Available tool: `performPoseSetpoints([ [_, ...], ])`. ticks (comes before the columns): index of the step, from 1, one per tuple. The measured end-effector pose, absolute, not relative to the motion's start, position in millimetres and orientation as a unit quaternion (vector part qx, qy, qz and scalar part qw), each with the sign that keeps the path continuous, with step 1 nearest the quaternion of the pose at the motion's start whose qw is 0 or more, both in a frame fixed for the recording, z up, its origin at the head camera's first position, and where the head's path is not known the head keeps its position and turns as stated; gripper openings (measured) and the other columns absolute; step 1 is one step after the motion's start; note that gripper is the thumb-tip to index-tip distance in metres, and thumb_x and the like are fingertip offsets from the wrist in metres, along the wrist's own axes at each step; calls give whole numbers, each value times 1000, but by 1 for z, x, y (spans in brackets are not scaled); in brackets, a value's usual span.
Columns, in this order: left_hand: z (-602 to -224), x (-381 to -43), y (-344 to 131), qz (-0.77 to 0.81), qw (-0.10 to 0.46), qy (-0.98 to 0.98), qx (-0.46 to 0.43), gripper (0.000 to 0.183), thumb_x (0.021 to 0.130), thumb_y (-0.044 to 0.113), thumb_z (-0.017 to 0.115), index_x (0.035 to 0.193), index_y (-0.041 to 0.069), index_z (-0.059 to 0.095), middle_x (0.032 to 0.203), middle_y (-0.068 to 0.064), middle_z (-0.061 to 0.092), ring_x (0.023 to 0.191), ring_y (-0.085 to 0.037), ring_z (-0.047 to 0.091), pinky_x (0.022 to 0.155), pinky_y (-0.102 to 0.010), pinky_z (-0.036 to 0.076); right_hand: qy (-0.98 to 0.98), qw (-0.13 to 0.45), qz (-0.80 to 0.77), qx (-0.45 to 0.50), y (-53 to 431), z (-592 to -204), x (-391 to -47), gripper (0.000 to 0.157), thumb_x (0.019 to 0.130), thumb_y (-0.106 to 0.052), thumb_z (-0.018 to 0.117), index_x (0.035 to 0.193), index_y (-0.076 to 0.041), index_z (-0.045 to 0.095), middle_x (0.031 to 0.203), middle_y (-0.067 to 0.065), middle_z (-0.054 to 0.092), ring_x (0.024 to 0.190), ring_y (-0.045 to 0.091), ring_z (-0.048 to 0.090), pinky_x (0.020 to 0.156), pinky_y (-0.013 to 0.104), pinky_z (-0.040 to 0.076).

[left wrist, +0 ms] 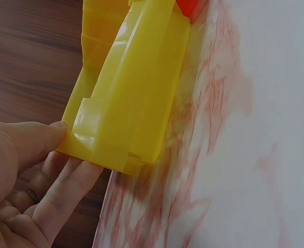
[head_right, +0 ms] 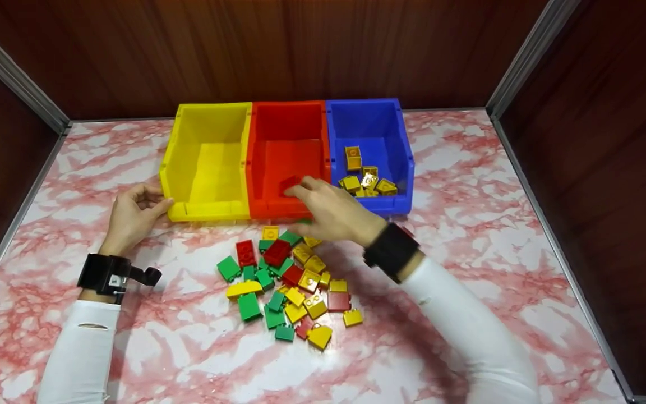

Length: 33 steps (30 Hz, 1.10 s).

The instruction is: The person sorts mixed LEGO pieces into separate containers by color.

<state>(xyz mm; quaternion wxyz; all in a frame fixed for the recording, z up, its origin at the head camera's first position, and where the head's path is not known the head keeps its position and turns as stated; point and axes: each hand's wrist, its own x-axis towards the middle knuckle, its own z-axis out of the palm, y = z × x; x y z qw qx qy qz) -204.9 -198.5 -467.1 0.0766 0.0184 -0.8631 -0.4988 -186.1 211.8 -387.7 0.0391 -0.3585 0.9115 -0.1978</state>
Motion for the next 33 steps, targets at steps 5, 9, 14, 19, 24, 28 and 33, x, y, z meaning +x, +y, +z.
performPoseSetpoints([
  [5,-467,-205,-199,-498,75,-864,14,22,98,13,75,114,-1,71,104,-16,72,87,-11,61,79,-12,50,912,49,-195,-358,240,-395,-160,75,88,-45,84,150,-13,57,136,13,63,112,31,67,91,50,64],
  [9,-467,-206,-199,-498,76,-864,15,21,98,13,75,114,-1,71,105,-15,72,88,-10,61,79,-11,50,918,63,-181,-346,258,-405,-142,72,86,-46,86,144,-12,62,137,12,65,122,34,66,95,55,62],
  [14,-467,-206,-199,-498,73,-864,23,21,97,12,75,113,-1,71,104,-15,72,87,-9,61,78,-11,50,923,85,-171,-334,272,-420,-129,54,86,-39,87,126,-7,73,120,11,71,109,29,69,93,49,62],
  [19,-466,-205,-199,-499,66,-864,24,22,98,13,75,114,-1,71,104,-13,71,87,-11,61,77,-11,50,921,98,-175,-335,278,-437,-123,39,88,-35,87,117,-11,76,110,5,72,96,19,69,85,38,62],
  [24,-466,-205,-199,-498,71,-864,17,22,98,12,75,114,-2,71,104,-16,71,86,-10,61,77,-11,50,920,103,-177,-334,278,-448,-121,35,89,-37,86,114,-15,76,106,2,69,91,16,62,80,32,57],
  [28,-467,-205,-199,-499,72,-863,14,21,98,12,74,114,-2,71,105,-18,72,86,-10,61,77,-10,50,926,101,-175,-318,280,-452,-121,37,88,-38,86,115,-16,76,105,1,68,92,17,60,78,32,54],
  [33,-466,-205,-199,-500,70,-863,15,21,99,13,74,114,-1,71,105,-18,72,87,-11,61,78,-10,50,934,99,-169,-298,285,-453,-127,38,88,-37,86,118,-15,76,105,2,68,91,17,59,76,30,53],
])
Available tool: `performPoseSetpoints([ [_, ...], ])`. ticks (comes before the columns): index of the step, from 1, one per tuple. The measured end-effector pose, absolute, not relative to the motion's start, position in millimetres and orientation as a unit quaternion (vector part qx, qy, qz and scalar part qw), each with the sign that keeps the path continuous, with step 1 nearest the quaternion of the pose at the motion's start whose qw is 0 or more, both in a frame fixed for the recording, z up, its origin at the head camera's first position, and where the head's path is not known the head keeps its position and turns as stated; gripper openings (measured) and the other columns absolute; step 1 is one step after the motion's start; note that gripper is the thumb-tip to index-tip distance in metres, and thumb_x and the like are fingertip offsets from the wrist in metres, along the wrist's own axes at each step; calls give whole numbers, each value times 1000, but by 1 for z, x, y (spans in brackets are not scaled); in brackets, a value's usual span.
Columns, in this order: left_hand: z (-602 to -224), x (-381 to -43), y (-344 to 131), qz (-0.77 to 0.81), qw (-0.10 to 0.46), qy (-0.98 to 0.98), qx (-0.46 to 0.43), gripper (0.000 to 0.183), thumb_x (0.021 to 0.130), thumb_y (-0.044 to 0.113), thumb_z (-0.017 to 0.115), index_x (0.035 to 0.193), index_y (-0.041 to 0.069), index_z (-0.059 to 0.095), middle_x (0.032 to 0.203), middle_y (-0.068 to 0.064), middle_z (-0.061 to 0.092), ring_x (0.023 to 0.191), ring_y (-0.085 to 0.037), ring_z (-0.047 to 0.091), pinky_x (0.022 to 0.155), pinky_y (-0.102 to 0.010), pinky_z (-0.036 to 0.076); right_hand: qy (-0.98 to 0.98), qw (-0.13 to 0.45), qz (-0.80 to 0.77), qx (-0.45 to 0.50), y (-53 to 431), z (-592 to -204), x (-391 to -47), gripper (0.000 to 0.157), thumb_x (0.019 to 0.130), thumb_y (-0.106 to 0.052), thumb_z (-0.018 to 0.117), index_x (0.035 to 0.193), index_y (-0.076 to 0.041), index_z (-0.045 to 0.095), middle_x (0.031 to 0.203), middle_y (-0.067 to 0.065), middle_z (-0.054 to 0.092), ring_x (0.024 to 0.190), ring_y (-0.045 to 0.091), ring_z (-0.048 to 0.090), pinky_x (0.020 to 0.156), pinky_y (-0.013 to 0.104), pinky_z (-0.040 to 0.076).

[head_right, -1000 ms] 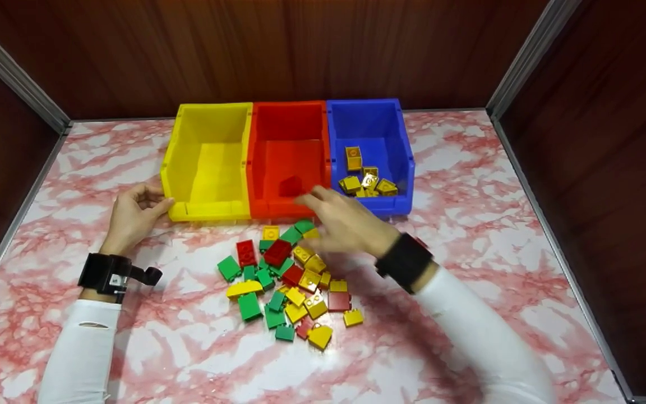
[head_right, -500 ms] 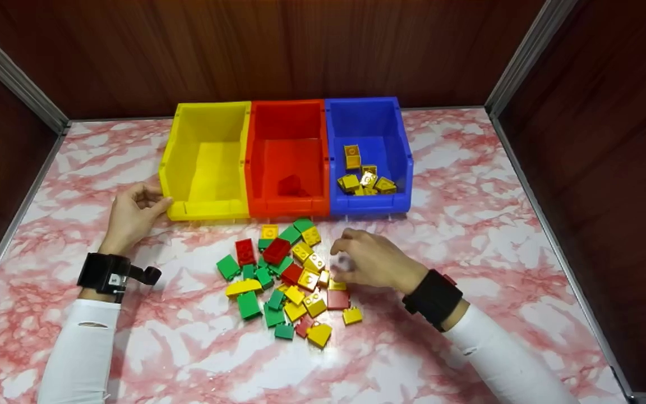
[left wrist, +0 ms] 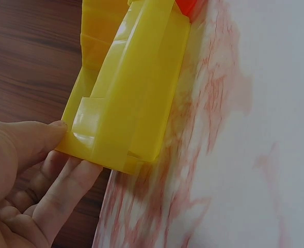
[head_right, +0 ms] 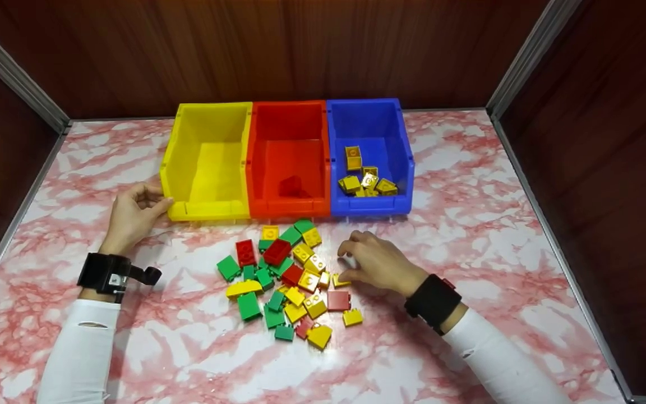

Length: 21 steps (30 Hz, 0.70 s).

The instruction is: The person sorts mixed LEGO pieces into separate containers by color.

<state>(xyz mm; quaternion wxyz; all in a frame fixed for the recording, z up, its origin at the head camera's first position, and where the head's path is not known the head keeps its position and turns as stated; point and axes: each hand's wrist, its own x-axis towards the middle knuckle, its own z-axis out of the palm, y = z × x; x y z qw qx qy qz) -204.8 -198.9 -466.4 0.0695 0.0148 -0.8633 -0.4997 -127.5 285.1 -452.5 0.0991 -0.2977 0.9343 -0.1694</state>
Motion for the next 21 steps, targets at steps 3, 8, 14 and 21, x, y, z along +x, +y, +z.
performPoseSetpoints([
  [3,-467,-205,-199,-501,69,-862,16,22,99,13,74,114,-1,71,106,-18,72,88,-11,61,78,-10,50,938,94,-162,-291,289,-452,-131,38,88,-36,86,118,-15,76,105,2,69,91,16,58,75,29,51],
  [8,-468,-205,-199,-503,72,-861,15,21,98,13,74,114,-2,71,106,-18,72,87,-10,61,78,-10,50,938,78,-174,-288,290,-445,-132,49,85,-39,89,125,-14,74,117,5,67,103,21,60,85,38,57],
  [14,-466,-204,-200,-499,71,-863,20,21,98,13,75,113,-1,72,104,-16,72,86,-9,61,77,-10,50,929,91,-180,-309,282,-431,-125,62,81,-36,92,134,-13,69,130,6,62,116,25,61,98,50,59],
  [21,-467,-204,-198,-505,79,-859,20,20,97,10,75,112,-2,72,104,-17,72,84,-7,61,77,-10,50,920,112,-168,-336,274,-447,-124,38,83,-24,90,118,-14,77,110,3,68,93,15,61,80,32,59],
])
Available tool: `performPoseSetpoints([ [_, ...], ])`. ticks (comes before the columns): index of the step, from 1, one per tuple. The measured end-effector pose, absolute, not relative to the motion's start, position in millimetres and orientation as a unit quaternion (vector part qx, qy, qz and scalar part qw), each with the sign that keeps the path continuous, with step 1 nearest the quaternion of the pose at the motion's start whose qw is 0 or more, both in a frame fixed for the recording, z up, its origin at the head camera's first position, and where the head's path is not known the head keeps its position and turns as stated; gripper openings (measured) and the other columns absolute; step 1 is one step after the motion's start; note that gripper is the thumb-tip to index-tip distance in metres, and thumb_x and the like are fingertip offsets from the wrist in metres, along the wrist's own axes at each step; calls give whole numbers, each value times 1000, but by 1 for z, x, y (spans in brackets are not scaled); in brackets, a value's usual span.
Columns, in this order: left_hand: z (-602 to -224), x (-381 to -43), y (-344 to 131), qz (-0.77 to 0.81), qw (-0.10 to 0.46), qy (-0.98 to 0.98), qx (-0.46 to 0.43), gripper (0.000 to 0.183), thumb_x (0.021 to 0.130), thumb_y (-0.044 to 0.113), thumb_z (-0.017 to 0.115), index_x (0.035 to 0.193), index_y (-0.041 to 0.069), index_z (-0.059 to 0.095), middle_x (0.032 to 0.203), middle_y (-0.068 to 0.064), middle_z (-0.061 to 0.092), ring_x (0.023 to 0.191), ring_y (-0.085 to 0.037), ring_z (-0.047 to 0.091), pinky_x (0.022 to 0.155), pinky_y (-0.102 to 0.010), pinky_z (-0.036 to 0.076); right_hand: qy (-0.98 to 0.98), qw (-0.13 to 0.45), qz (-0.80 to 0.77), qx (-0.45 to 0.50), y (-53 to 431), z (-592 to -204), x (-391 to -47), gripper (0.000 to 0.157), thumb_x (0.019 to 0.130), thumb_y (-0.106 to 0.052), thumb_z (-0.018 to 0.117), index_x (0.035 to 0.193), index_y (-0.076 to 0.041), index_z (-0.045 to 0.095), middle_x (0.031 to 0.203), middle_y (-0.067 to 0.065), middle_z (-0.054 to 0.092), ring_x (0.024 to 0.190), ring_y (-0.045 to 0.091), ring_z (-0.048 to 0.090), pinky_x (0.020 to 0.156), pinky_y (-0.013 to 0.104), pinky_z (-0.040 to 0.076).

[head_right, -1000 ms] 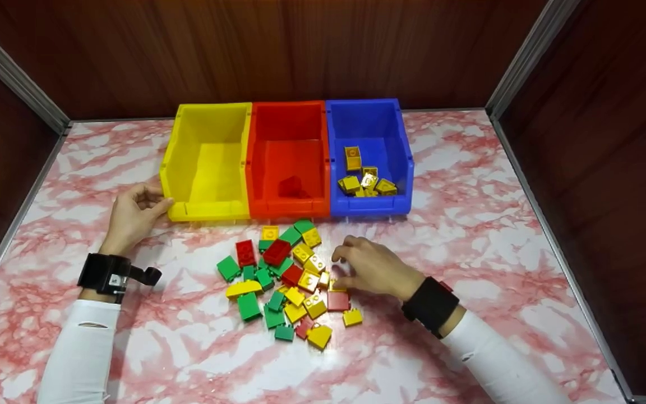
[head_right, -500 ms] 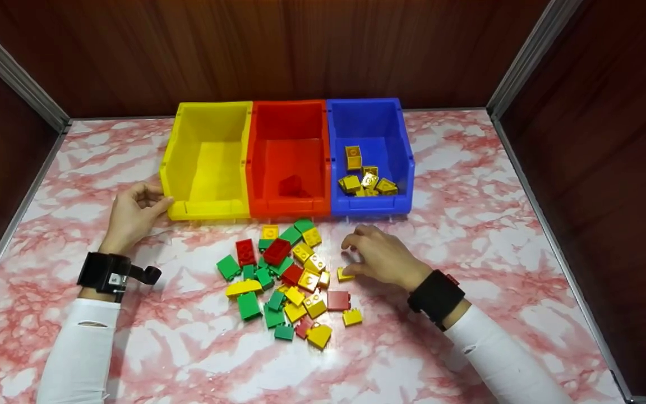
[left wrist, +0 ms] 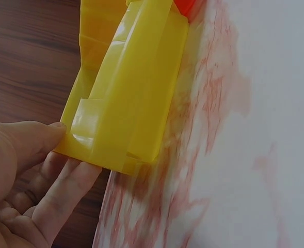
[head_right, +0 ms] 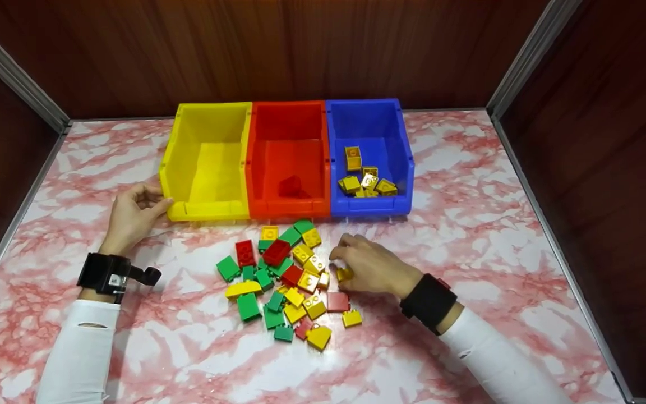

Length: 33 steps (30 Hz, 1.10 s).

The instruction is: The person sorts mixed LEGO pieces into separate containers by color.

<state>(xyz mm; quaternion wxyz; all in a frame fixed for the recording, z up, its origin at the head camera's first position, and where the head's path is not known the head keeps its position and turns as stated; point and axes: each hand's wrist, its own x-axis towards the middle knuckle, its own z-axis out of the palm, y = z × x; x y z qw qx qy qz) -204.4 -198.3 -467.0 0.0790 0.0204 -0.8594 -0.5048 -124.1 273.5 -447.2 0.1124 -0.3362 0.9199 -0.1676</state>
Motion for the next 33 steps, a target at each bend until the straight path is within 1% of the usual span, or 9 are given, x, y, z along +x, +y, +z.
performPoseSetpoints([
  [3,-468,-205,-197,-507,85,-857,20,19,96,9,76,111,-3,72,103,-17,72,83,-5,61,76,-9,50,914,119,-181,-343,272,-454,-126,23,85,-14,85,108,-14,80,102,2,72,87,13,63,76,27,58],
  [5,-468,-206,-197,-506,85,-858,21,19,96,9,76,111,-3,72,102,-17,72,82,-5,60,76,-9,50,910,118,-190,-350,271,-457,-127,20,86,-8,83,105,-12,81,98,3,74,85,13,65,75,28,59],
  [9,-467,-206,-197,-506,79,-858,22,20,97,9,75,112,-3,71,103,-17,72,84,-6,61,76,-9,50,905,116,-195,-360,269,-453,-130,21,85,-4,84,104,-11,82,94,3,75,85,14,67,76,30,61],
  [13,-467,-206,-197,-504,73,-860,23,21,97,10,75,113,-3,71,105,-17,72,85,-8,61,78,-10,50,904,112,-204,-358,269,-442,-134,21,85,-1,84,104,-10,82,94,3,75,84,13,66,74,27,59],
  [16,-467,-206,-198,-505,71,-860,24,21,97,11,75,113,-3,70,106,-17,72,85,-8,61,78,-10,51,908,100,-214,-346,271,-429,-140,19,83,-5,87,101,-8,82,92,3,75,81,12,64,70,24,55],
  [19,-468,-206,-198,-506,72,-859,25,21,97,11,75,113,-3,71,105,-16,72,85,-7,61,78,-10,51,912,70,-217,-340,273,-416,-150,21,81,-7,90,100,-6,82,90,5,75,79,14,64,68,23,55],
  [22,-468,-206,-198,-508,75,-858,25,21,97,10,75,113,-3,71,103,-15,72,84,-7,61,77,-10,51,917,28,-212,-337,277,-405,-164,18,82,-3,88,99,-5,82,90,9,75,80,17,66,68,28,58],
  [26,-468,-206,-198,-507,75,-858,22,21,97,10,75,113,-3,71,102,-15,71,83,-8,61,76,-10,51,925,-7,-202,-320,285,-397,-187,15,85,3,83,99,-3,81,93,13,77,86,26,71,75,40,63],
  [33,-467,-205,-199,-502,78,-861,15,21,97,10,75,113,-3,71,104,-16,72,82,-5,60,75,-9,50,943,-24,-178,-280,296,-402,-230,14,89,3,78,103,3,80,103,23,79,97,39,76,84,54,63],
])
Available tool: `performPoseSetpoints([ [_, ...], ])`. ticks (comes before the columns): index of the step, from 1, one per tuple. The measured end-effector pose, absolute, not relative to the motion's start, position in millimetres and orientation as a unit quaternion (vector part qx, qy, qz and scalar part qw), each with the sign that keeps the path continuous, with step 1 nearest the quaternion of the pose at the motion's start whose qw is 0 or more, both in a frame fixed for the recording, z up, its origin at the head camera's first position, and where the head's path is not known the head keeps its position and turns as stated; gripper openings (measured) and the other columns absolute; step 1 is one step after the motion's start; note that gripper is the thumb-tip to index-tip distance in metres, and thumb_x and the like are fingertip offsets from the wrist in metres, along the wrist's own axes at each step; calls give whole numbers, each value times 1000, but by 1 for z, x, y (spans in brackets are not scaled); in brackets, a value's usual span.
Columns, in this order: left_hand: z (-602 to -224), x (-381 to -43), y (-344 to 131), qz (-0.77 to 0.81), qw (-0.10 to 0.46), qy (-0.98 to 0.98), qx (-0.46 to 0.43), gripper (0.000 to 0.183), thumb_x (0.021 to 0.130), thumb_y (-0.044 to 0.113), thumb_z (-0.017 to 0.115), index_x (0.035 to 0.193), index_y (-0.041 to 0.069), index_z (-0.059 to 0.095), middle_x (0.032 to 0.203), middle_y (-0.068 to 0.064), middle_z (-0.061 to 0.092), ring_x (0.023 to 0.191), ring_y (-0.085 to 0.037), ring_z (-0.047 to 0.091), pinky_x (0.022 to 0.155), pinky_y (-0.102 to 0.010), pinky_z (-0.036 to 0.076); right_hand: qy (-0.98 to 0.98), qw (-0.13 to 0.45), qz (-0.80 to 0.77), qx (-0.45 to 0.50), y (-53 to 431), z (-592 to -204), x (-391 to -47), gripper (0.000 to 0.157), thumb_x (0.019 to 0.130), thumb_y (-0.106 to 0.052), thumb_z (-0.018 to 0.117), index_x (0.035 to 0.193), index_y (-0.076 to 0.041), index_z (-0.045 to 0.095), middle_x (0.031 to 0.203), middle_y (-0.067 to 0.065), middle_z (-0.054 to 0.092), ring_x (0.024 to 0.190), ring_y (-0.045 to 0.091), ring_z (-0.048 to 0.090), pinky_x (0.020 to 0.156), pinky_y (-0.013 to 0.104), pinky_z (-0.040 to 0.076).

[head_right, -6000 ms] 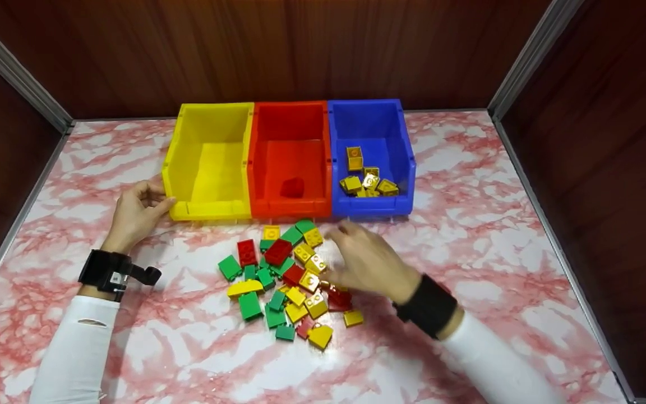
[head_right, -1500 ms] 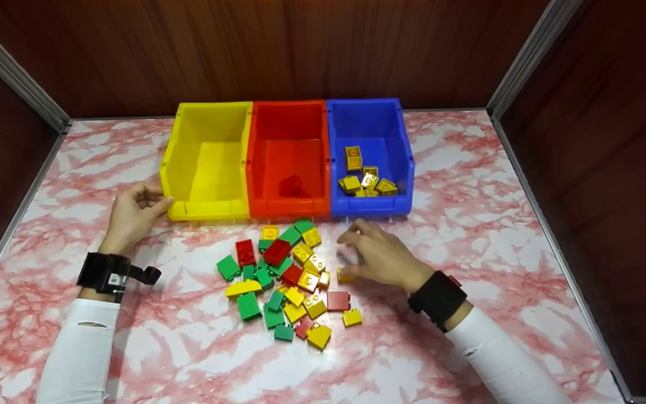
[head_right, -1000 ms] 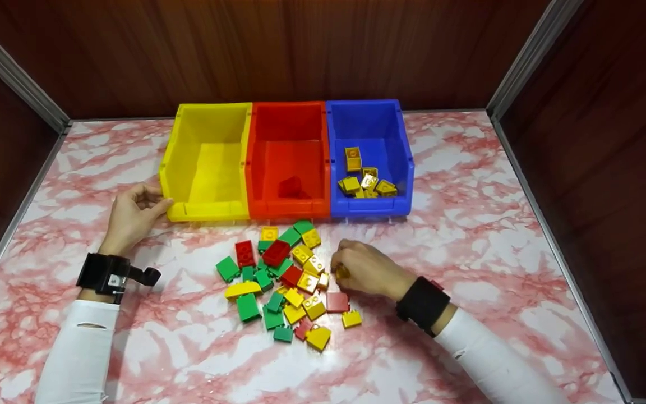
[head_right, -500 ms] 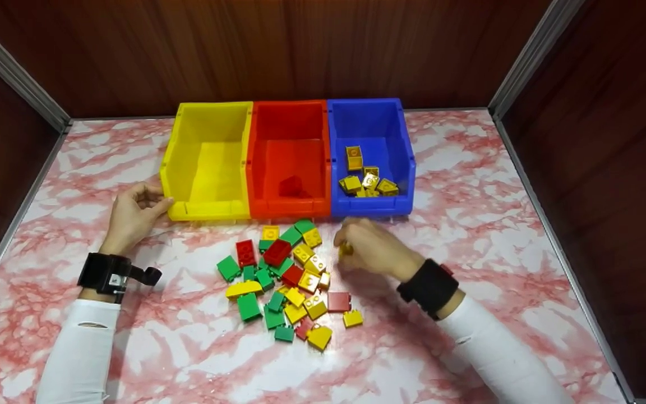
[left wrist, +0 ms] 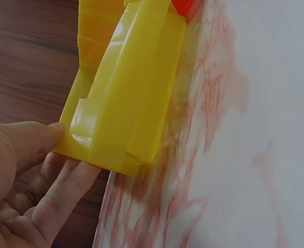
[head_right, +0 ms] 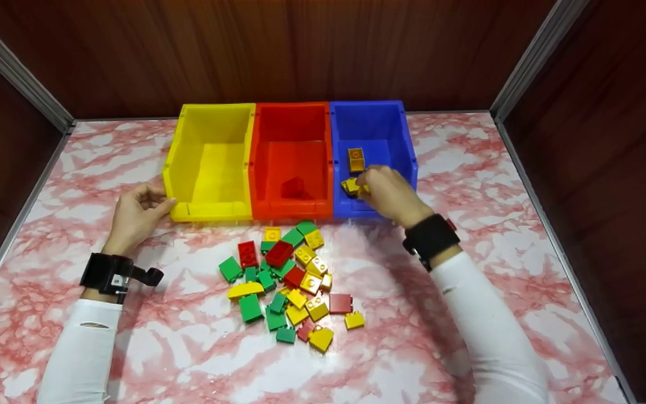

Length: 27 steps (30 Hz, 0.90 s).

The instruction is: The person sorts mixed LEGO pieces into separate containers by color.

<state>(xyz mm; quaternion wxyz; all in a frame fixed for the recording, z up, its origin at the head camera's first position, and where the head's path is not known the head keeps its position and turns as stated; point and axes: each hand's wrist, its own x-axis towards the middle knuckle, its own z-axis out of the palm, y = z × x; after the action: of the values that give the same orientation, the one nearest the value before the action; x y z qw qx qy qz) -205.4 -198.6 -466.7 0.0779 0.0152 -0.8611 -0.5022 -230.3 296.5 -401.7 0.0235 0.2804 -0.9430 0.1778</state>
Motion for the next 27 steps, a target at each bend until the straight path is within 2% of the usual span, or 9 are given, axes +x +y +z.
performPoseSetpoints([
  [7,-468,-205,-198,-506,82,-858,15,20,97,9,75,112,-3,71,103,-17,72,82,-6,61,75,-9,51,-959,2,168,229,299,-418,-261,17,90,2,75,105,2,81,106,22,80,97,40,76,87,56,61],
  [13,-471,-205,-199,-509,82,-857,12,21,97,11,75,113,-3,71,104,-18,72,86,-10,61,79,-10,51,-961,-6,172,216,299,-423,-265,18,88,1,77,106,2,80,107,22,80,103,42,75,92,59,60],
  [19,-469,-205,-198,-508,85,-857,14,19,97,9,75,111,-3,71,103,-17,71,86,-12,61,78,-11,51,-954,22,176,243,302,-419,-253,27,90,-9,80,115,2,77,115,23,77,112,42,72,98,60,58],
  [23,-468,-205,-198,-502,87,-860,13,19,97,9,75,111,-3,71,101,-16,71,84,-8,60,77,-10,50,-947,35,171,271,303,-411,-232,43,93,-24,82,128,0,73,128,23,73,122,43,68,101,63,56],
  [27,-468,-206,-198,-499,91,-862,11,19,96,8,76,110,-4,71,99,-15,71,82,-6,60,75,-9,49,-941,14,169,293,302,-402,-205,58,90,-36,84,138,-6,68,139,22,68,129,43,63,103,65,55],
])
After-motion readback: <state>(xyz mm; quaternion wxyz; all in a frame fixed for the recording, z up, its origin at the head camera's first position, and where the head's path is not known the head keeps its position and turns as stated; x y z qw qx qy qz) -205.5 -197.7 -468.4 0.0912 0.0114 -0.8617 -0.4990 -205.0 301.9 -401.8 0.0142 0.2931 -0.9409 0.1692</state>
